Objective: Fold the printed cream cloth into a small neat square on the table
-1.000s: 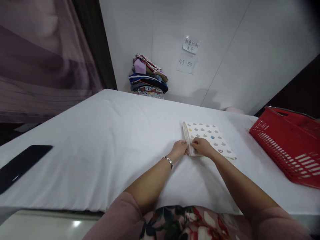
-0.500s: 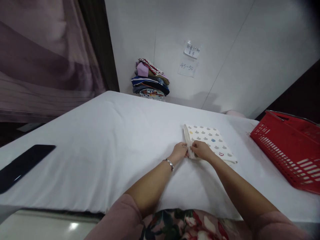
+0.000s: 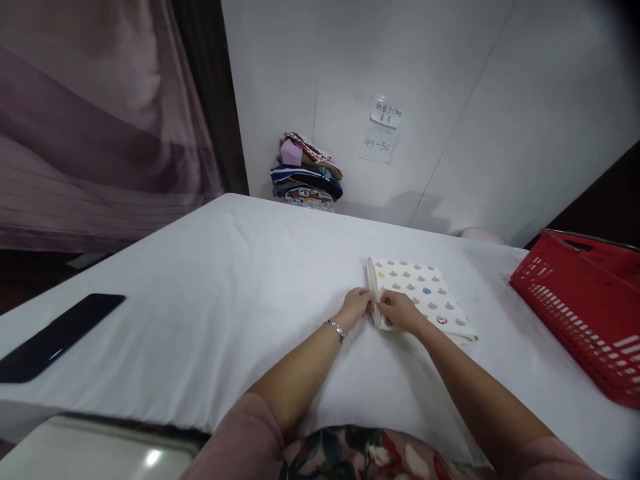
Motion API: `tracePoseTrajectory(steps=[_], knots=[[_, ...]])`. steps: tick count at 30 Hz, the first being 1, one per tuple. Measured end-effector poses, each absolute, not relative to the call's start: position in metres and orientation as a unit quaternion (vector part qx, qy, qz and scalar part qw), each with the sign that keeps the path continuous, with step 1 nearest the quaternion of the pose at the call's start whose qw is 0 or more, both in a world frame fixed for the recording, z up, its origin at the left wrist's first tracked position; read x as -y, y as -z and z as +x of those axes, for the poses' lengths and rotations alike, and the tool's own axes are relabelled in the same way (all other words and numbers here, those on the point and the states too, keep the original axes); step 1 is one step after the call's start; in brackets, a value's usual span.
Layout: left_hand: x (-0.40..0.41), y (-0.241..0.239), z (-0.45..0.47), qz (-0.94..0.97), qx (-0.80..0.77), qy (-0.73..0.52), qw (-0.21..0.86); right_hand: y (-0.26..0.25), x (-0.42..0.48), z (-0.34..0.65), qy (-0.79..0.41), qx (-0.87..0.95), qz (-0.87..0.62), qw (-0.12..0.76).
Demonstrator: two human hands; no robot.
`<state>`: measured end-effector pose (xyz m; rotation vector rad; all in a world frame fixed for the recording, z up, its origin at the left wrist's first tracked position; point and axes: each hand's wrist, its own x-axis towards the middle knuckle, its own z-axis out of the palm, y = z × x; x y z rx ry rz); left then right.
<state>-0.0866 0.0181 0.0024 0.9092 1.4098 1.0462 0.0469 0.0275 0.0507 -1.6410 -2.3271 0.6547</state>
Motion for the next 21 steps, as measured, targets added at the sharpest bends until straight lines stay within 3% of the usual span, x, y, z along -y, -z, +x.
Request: tracePoseTrajectory(steps=[10, 21], knots=[[-0.061, -0.001, -0.080, 0.458, -0.685, -0.422, 0.377, -0.043, -0.028, 0.047, -0.236, 0.796, -0.546, 0.116], [-0.123, -0.012, -0.080, 0.472, -0.713, -0.382, 0.349, -0.043, -0.024, 0.042, -0.222, 0.811, -0.533, 0.090]])
